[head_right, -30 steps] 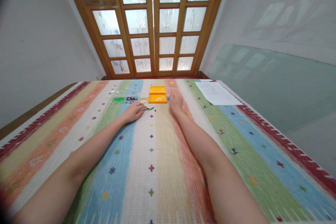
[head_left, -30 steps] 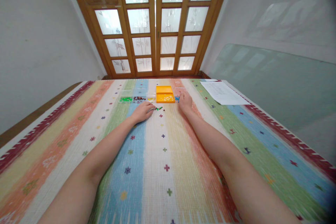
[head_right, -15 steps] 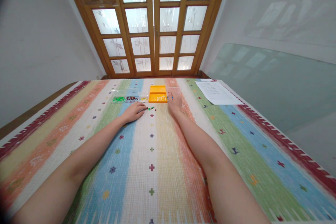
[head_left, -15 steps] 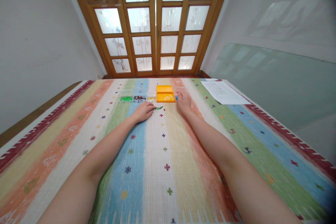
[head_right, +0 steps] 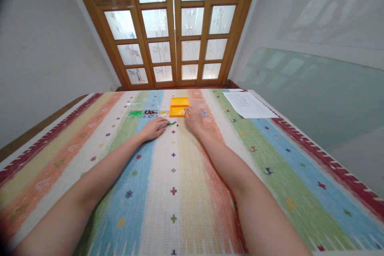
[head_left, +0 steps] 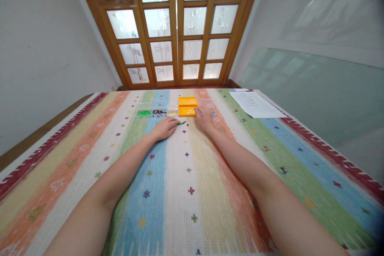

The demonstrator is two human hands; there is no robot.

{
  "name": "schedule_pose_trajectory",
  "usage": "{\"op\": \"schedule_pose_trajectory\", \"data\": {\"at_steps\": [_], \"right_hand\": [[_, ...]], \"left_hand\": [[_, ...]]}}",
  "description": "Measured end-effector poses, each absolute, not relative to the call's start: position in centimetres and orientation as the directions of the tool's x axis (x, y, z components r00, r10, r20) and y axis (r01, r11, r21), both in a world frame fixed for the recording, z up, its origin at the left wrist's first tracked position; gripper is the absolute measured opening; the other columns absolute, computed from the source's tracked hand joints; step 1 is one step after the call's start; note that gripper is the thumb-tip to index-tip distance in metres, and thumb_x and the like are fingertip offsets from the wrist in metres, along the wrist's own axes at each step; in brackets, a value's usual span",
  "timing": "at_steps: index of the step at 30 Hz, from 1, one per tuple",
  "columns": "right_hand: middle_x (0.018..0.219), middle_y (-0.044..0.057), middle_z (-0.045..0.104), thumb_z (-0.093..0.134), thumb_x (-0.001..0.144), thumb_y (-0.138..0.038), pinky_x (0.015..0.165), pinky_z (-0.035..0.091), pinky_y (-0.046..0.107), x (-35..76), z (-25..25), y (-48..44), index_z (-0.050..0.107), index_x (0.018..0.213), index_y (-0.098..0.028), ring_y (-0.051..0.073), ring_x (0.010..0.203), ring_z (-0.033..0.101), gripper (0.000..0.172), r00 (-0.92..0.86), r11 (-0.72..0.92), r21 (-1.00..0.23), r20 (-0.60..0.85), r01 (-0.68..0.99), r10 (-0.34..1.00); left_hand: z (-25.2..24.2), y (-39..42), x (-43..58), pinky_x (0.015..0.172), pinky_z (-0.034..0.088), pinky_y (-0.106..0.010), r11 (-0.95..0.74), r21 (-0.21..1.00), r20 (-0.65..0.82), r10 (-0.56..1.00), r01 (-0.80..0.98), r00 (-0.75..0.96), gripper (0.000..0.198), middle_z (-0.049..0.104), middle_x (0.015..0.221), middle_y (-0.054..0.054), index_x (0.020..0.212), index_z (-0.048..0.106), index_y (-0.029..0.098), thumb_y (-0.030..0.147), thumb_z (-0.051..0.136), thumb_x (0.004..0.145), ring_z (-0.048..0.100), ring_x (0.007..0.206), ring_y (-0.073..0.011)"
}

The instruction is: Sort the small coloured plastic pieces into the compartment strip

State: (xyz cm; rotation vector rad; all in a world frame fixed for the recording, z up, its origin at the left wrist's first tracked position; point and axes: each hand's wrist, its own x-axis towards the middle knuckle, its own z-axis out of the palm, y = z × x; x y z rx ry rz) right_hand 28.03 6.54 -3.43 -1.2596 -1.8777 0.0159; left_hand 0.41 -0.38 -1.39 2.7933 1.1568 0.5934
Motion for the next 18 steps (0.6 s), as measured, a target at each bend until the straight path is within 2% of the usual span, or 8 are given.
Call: {"op": "schedule_pose_trajectory", "data": {"at_steps": [4,12,18], "right_hand": [[0.109,0.013,0.075,0.045,0.106,-0.03,0.099,0.047,0.041,28.02,-3.45,6.56,0.076,0.102,-0.018,0.028,0.105,0.065,0.034,-0.145,0.497,-0.444,0.62,0.745,0.771],[0.109,0.012,0.075,0.047,0.106,-0.028,0.098,0.047,0.039,27.99,-3.49,6.57,0.077,0.103,-0.018,0.027,0.104,0.065,0.032,-0.165,0.503,-0.446,0.605,0.741,0.779],[0.109,0.012,0.075,0.047,0.105,-0.028,0.097,0.048,0.039,27.96,-3.4,6.39,0.076,0.102,-0.019,0.027,0.103,0.065,0.031,-0.182,0.519,-0.434,0.612,0.736,0.77]], "left_hand": [[-1.5,-0.38,0.75,0.121,0.039,-0.044,-0.738,0.202,0.32,0.672,0.645,0.668,0.041,0.066,0.142,-0.008,0.14,0.066,0.023,0.027,0.045,0.105,0.055,0.135,-0.0239],[-1.09,-0.14,0.51,0.115,0.044,-0.043,-0.744,0.231,0.334,0.666,0.626,0.667,0.038,0.071,0.133,-0.009,0.133,0.071,0.021,0.023,0.047,0.103,0.061,0.126,-0.0241],[-1.71,0.26,-0.13,0.111,0.047,-0.044,-0.709,0.29,0.385,0.701,0.643,0.6,0.035,0.074,0.126,-0.008,0.126,0.074,0.021,0.022,0.05,0.101,0.063,0.121,-0.0247]]}}
